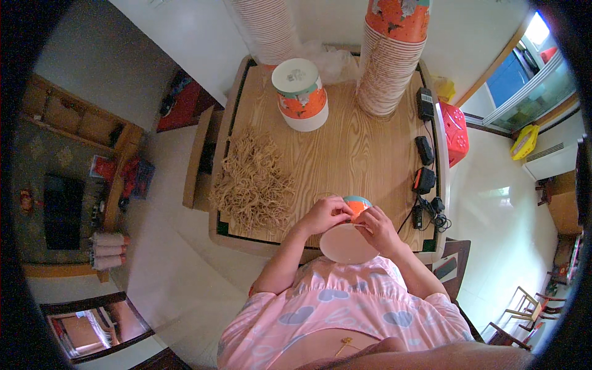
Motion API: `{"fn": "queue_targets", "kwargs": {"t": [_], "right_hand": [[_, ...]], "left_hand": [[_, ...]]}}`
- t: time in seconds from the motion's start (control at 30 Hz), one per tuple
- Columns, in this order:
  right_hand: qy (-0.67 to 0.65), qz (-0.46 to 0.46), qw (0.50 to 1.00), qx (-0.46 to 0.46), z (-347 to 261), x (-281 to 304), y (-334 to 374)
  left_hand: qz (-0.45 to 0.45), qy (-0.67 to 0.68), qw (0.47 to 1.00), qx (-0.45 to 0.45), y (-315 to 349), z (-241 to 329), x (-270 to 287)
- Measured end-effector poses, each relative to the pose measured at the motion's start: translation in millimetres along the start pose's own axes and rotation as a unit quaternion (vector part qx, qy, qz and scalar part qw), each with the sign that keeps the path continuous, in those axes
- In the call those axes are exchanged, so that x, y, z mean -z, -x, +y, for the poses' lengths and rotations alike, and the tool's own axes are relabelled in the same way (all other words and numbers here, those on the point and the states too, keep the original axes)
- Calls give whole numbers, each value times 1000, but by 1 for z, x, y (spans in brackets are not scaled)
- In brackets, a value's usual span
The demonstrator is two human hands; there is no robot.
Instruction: Shredding or tearing paper/straw material into a bowl.
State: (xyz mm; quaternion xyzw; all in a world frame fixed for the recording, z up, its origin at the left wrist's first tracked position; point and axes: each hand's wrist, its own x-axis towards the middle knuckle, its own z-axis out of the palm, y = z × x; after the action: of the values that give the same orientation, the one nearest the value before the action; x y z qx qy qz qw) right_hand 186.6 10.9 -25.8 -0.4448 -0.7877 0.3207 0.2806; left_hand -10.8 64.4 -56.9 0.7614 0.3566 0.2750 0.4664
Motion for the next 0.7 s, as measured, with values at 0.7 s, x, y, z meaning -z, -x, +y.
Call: {"fn": "queue_targets", "kwargs": {"t": [0.7], "right_hand": [[-55, 81, 995, 3, 8, -8, 3]], "left_hand": [[27, -148, 988, -26, -1, 17, -10]]}}
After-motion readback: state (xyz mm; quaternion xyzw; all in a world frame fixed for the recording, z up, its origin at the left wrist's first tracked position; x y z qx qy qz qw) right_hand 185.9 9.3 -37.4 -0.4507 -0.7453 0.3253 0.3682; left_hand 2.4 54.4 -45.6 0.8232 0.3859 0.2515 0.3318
